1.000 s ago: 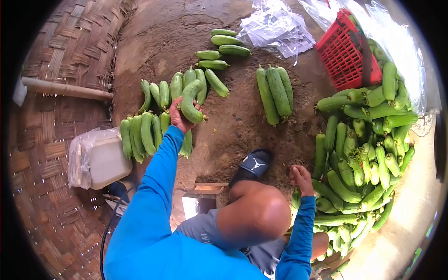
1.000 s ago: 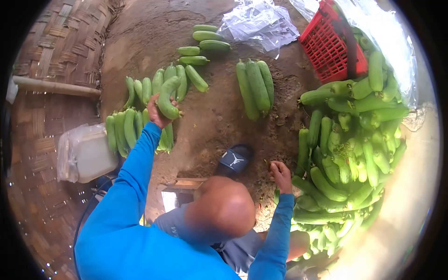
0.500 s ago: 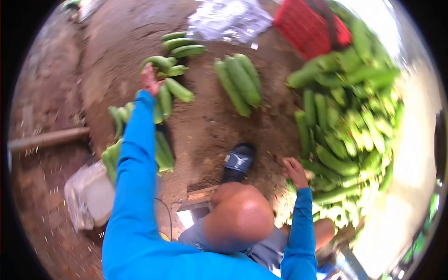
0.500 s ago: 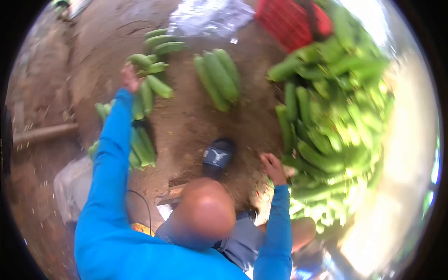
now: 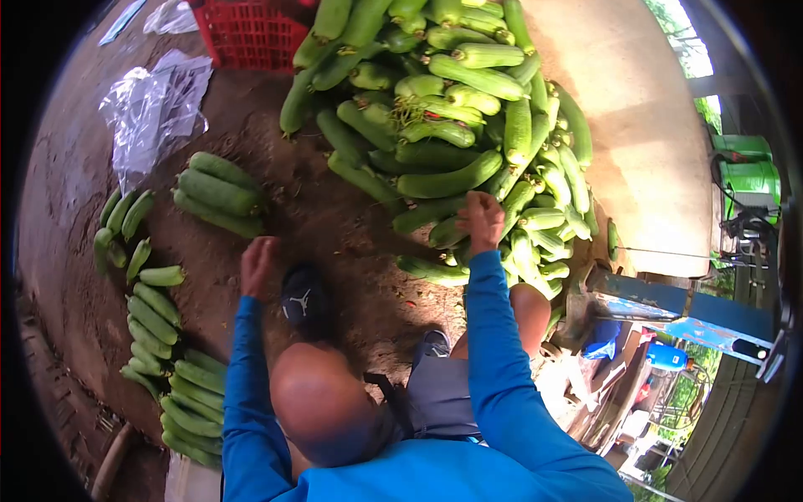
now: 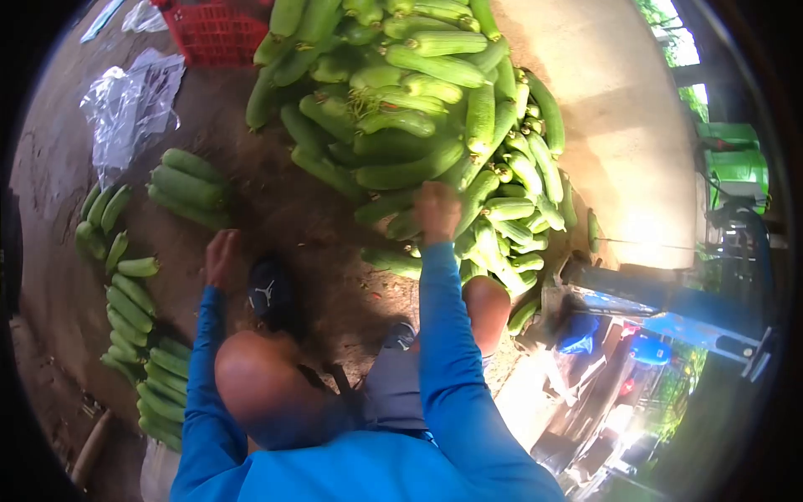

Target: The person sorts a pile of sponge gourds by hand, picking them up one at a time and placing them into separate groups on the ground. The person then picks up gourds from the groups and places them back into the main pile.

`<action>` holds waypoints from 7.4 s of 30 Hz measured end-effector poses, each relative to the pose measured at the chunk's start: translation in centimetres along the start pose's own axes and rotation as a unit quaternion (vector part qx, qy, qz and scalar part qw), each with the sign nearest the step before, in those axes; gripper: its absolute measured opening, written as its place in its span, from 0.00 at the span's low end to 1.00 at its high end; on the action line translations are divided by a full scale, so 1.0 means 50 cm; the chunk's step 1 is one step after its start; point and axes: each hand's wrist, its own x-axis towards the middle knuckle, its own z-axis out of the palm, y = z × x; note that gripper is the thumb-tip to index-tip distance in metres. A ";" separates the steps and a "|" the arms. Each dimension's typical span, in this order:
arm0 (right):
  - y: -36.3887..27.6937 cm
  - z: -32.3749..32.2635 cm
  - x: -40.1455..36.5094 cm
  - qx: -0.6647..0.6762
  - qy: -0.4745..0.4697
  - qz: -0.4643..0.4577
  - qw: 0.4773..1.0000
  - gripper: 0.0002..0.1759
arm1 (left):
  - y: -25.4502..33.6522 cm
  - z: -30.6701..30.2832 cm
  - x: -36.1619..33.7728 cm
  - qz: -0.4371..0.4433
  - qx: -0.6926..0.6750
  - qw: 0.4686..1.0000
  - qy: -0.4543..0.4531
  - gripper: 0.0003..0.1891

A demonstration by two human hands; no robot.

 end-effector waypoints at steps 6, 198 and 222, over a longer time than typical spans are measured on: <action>-0.049 -0.049 0.151 -0.124 -0.053 0.182 0.974 0.38 | 0.121 0.203 0.046 -0.003 0.063 0.985 -0.161 0.12; -0.240 0.745 0.173 0.300 -0.252 0.125 0.912 0.29 | 0.214 -0.061 0.286 0.023 -0.005 0.998 0.061 0.20; -0.186 0.675 -0.131 0.053 -0.504 -0.118 0.854 0.34 | 0.140 0.055 0.147 0.050 0.079 0.946 0.311 0.29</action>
